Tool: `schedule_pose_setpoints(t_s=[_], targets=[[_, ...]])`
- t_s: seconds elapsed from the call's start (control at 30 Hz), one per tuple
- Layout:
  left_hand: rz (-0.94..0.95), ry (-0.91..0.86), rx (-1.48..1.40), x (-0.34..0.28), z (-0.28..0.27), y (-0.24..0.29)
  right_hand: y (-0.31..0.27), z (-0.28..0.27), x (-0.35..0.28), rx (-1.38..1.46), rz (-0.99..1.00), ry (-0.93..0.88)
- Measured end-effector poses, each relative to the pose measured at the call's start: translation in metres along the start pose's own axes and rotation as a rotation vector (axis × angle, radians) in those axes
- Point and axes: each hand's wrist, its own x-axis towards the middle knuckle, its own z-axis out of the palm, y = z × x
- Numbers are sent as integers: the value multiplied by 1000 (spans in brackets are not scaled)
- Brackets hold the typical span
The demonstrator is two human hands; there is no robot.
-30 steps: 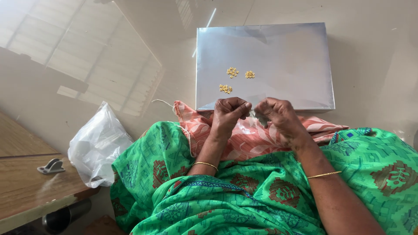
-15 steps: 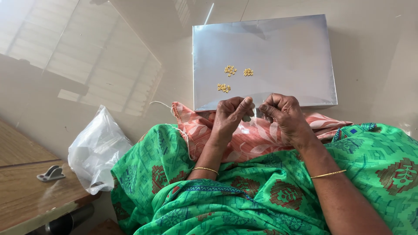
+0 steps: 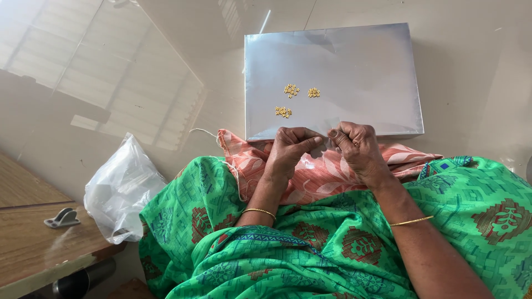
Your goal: Placing small gold-colored accessories into plastic bags for packaging.
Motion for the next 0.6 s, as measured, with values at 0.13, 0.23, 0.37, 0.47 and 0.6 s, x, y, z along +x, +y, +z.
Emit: schedule_pose_setpoints(t_s=[0.13,0.23,0.37,0.47,0.6], targets=[[28,132,61,1,-1,-9,4,2,2,110,60,-53],[105,201,182,-1,5,0,-8,0,2,281,99,-108],[230,373,322,1,0,-20,-15,-3,-1,353,88,-168],[268,343,188,1,7,-12,-11,1,2,345,40,-163],[191,315,286,1,18,4,-15,6,0,328,-66,-67]])
